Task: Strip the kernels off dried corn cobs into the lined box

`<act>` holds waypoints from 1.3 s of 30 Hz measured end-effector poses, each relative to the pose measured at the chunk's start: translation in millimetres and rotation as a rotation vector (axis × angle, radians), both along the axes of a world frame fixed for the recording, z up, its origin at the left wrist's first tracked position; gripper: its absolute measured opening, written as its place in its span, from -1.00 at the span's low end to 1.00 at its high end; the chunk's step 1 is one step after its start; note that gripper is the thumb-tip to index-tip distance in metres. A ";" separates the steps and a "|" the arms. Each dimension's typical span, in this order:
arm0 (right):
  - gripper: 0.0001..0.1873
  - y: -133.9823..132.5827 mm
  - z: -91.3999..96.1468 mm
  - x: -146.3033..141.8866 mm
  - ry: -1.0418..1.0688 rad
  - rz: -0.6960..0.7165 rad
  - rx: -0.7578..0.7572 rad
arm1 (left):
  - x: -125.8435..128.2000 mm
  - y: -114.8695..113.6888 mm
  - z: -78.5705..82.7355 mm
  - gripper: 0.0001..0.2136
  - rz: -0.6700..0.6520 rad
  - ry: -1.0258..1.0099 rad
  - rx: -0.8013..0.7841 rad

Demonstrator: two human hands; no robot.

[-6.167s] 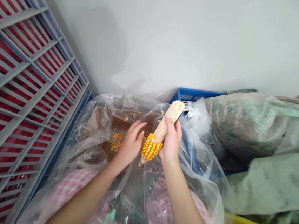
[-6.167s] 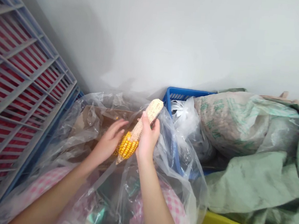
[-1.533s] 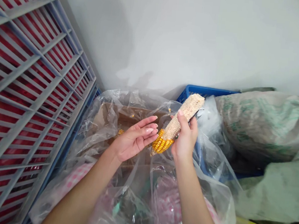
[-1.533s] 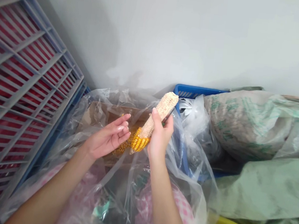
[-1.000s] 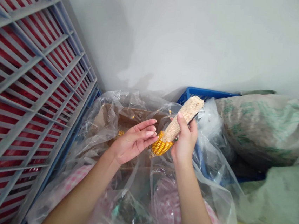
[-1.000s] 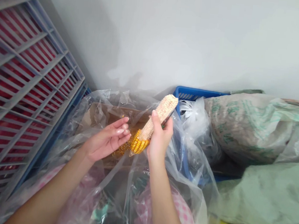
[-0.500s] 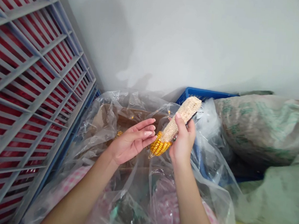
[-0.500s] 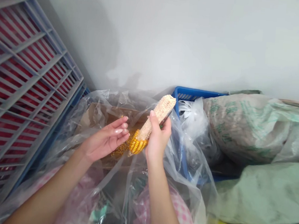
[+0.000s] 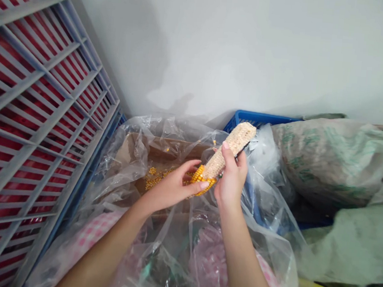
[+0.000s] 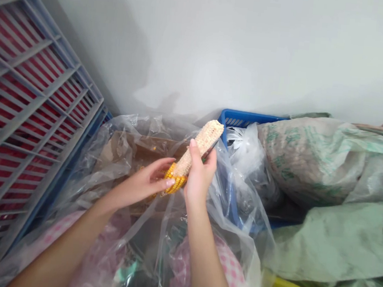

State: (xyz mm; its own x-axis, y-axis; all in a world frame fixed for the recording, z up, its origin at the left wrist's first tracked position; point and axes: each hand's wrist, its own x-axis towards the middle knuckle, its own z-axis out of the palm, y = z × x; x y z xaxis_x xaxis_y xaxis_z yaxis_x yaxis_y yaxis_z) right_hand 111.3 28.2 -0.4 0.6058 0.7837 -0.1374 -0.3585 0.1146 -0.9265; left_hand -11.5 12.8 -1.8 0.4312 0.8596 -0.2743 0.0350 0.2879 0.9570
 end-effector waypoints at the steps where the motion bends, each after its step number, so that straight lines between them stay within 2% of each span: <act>1: -0.66 -0.1 0.0 0.4 0.003 -0.002 -0.006 | 1.1 -1.8 -0.8 -0.49 -0.060 0.017 0.028; 4: -0.65 -0.8 0.4 1.8 0.012 0.035 -0.013 | 3.7 -4.9 -2.9 -0.55 -0.129 0.109 0.072; 6: -0.66 -1.5 0.8 2.9 0.019 0.115 -0.019 | 5.1 -5.3 -2.6 -0.58 -0.122 0.115 -0.013; 9: -0.65 -2.7 1.6 5.3 0.016 0.227 -0.026 | 6.4 -5.1 0.6 -0.60 -0.096 -0.008 -0.188; 11: -0.64 -3.3 2.2 7.6 -0.008 0.250 -0.032 | 6.6 -4.7 3.1 -0.62 -0.075 -0.087 -0.235; 17: -0.73 -6.4 5.8 15.8 -0.052 0.366 -0.037 | 4.8 -3.0 4.7 -0.68 0.005 -0.152 -0.204; 22: -0.66 -9.6 10.5 17.9 -0.067 0.473 -0.024 | 3.1 -2.9 4.5 -0.73 -0.008 -0.231 -0.222; 27: -0.66 -10.4 13.0 16.0 -0.051 0.572 0.049 | 1.3 -3.2 6.3 -0.70 -0.024 -0.248 -0.218; 33: -0.67 -10.5 11.8 17.0 -0.113 0.602 0.066 | 0.7 -2.8 6.1 -0.69 -0.026 -0.210 -0.209; 39: -0.65 -11.4 13.0 15.0 -0.155 0.605 0.016 | 0.9 -2.8 3.1 -0.68 -0.028 -0.201 -0.212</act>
